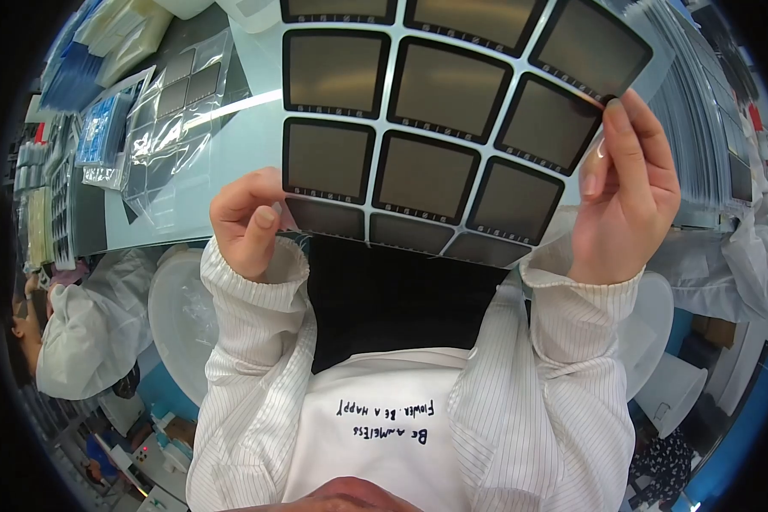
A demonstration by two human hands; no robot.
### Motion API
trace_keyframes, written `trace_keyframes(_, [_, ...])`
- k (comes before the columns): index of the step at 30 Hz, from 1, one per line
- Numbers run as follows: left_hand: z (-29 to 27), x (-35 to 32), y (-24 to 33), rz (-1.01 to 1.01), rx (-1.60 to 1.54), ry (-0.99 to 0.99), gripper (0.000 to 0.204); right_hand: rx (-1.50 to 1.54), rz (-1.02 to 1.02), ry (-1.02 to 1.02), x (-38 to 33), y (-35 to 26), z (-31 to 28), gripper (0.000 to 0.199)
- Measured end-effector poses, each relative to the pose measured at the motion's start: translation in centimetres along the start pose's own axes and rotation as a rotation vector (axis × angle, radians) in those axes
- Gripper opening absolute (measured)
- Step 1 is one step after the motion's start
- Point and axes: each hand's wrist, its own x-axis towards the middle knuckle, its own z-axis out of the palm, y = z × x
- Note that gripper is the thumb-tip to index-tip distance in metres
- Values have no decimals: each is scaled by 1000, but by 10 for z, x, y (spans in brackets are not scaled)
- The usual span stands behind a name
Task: Cleaning and inspecting small square manufacturing components on a grid sheet using a cloth and solution.
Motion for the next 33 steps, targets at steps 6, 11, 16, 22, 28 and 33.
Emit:
trace_keyframes(6, [-4, -3, 0, -22, -12, -44, 16, 83, -105, -96, 9, -5, -1, 25])
trace_keyframes(11, [-7, -3, -2, -4, -59, -95, 14, 109, -119, -86, 8, -4, 2, 21])
trace_keyframes(16, [-7, -3, -3, 5, -66, -108, 13, 137, -128, -89, 7, 0, 1, 21])
trace_keyframes(22, [-8, -3, -2, 22, -52, -108, 13, 157, -106, -87, 8, 0, 3, 20])
trace_keyframes(28, [-4, 2, 3, 37, -3, -82, 13, 114, -199, -117, 27, -13, 7, 24])
trace_keyframes(33, [-4, -2, 1, 9, -69, -37, 13, 145, -204, -164, 39, -17, 10, 23])
